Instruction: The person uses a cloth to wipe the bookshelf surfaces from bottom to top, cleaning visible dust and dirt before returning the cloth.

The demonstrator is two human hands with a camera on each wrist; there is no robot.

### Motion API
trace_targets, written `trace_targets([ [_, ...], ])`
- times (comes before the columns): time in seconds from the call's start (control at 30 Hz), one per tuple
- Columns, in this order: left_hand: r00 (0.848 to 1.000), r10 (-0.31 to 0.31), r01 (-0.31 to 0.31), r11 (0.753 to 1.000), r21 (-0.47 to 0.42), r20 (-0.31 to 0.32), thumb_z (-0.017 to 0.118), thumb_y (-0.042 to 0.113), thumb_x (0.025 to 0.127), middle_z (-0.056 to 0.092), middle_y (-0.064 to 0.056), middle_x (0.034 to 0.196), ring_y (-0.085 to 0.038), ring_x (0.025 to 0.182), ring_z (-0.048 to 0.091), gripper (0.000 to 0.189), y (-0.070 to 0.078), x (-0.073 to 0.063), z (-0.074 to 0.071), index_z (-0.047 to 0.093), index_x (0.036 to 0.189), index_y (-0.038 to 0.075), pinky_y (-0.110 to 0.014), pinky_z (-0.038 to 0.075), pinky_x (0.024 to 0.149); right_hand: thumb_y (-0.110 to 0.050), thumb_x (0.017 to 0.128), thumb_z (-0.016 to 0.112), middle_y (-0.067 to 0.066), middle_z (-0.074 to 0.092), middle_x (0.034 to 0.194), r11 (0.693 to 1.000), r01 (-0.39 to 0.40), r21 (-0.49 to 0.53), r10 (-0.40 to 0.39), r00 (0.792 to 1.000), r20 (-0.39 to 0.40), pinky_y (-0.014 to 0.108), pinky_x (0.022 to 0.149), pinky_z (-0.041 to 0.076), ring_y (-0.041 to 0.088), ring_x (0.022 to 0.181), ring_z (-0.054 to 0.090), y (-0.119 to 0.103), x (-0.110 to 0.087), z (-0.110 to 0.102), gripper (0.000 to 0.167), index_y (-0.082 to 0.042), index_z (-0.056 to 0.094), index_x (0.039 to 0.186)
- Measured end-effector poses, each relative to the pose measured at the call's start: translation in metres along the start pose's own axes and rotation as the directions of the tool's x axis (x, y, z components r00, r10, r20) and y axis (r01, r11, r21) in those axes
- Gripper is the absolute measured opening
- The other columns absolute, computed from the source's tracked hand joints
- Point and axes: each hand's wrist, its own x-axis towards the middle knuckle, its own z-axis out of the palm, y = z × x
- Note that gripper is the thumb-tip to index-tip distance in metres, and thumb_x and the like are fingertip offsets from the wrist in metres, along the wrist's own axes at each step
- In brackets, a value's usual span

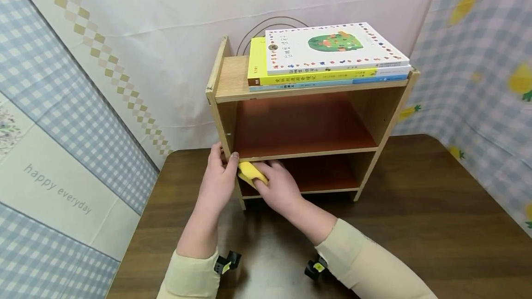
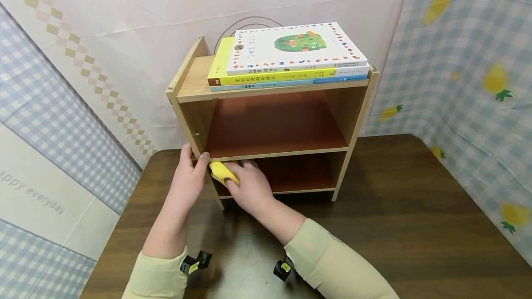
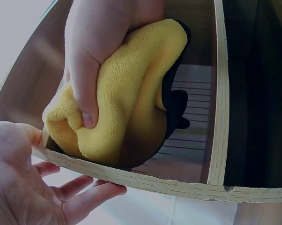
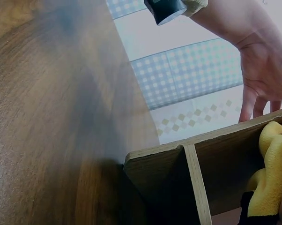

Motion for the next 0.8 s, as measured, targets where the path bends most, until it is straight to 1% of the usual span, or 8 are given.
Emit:
trace_targets([
  [0.1, 1.000, 0.003, -0.003, 1.000, -0.002, 0.001, 0.046, 0.037, 0.103, 0.041, -0.007, 0.137, -0.025, 0.116, 0.053, 0.048, 0.002, 0.000, 0.000, 0.033, 0.146, 0.020, -0.044, 0.048, 0.089, -0.017, 0.093, 0.068, 0.000, 0.065, 0.088, 1.000, 0.019, -0.019, -0.018, 1.000, 0.008, 0.031, 0.059, 0.042, 0.016, 0.072, 0.047, -0.001, 0.002, 0.000, 0.031, -0.017, 0.070, 0.124],
  [0.27, 1.000, 0.021, -0.021, 1.000, -0.005, 0.000, 0.046, 0.034, 0.103, 0.041, -0.008, 0.138, -0.026, 0.116, 0.054, 0.048, 0.003, 0.001, 0.001, 0.033, 0.147, 0.019, -0.043, 0.048, 0.088, -0.016, 0.092, 0.070, 0.004, 0.067, 0.097, 0.998, 0.040, -0.047, -0.039, 0.999, 0.029, 0.033, 0.062, 0.044, 0.018, 0.076, 0.051, -0.002, 0.004, 0.001, 0.033, -0.017, 0.070, 0.125],
  [0.4, 1.000, 0.014, -0.013, 1.000, -0.017, 0.002, 0.046, 0.034, 0.104, 0.041, -0.007, 0.138, -0.026, 0.116, 0.054, 0.047, 0.003, 0.000, 0.001, 0.032, 0.147, 0.019, -0.043, 0.049, 0.087, -0.016, 0.092, 0.071, 0.006, 0.068, 0.110, 0.996, 0.055, -0.074, -0.051, 0.997, 0.050, 0.037, 0.070, 0.050, 0.022, 0.089, 0.059, -0.001, 0.005, 0.002, 0.035, -0.018, 0.069, 0.127],
  [0.53, 1.000, 0.008, -0.008, 1.000, -0.012, 0.001, 0.046, 0.034, 0.104, 0.042, -0.008, 0.137, -0.026, 0.116, 0.054, 0.047, 0.003, 0.000, 0.001, 0.033, 0.146, 0.019, -0.043, 0.050, 0.087, -0.014, 0.090, 0.072, 0.007, 0.064, 0.123, 0.989, 0.090, -0.114, -0.083, 0.995, 0.063, 0.042, 0.079, 0.053, 0.027, 0.103, 0.061, 0.001, 0.005, 0.005, 0.036, -0.019, 0.070, 0.126],
  [0.7, 1.000, 0.006, -0.006, 1.000, 0.003, 0.004, 0.044, 0.036, 0.105, 0.041, -0.009, 0.138, -0.026, 0.117, 0.053, 0.047, 0.002, 0.000, 0.001, 0.032, 0.147, 0.019, -0.044, 0.050, 0.087, -0.011, 0.087, 0.074, 0.008, 0.061, 0.130, 0.976, 0.139, -0.167, -0.128, 0.989, 0.070, 0.043, 0.083, 0.053, 0.029, 0.110, 0.060, 0.005, 0.005, 0.009, 0.039, -0.021, 0.071, 0.124],
  [0.8, 1.000, 0.002, -0.002, 1.000, 0.009, 0.009, 0.043, 0.038, 0.105, 0.040, -0.009, 0.139, -0.027, 0.117, 0.052, 0.050, 0.002, -0.001, 0.000, 0.030, 0.149, 0.020, -0.045, 0.049, 0.088, -0.011, 0.086, 0.075, 0.008, 0.060, 0.131, 0.964, 0.176, -0.198, -0.164, 0.984, 0.076, 0.044, 0.083, 0.053, 0.030, 0.111, 0.060, 0.007, 0.005, 0.011, 0.041, -0.021, 0.070, 0.125],
])
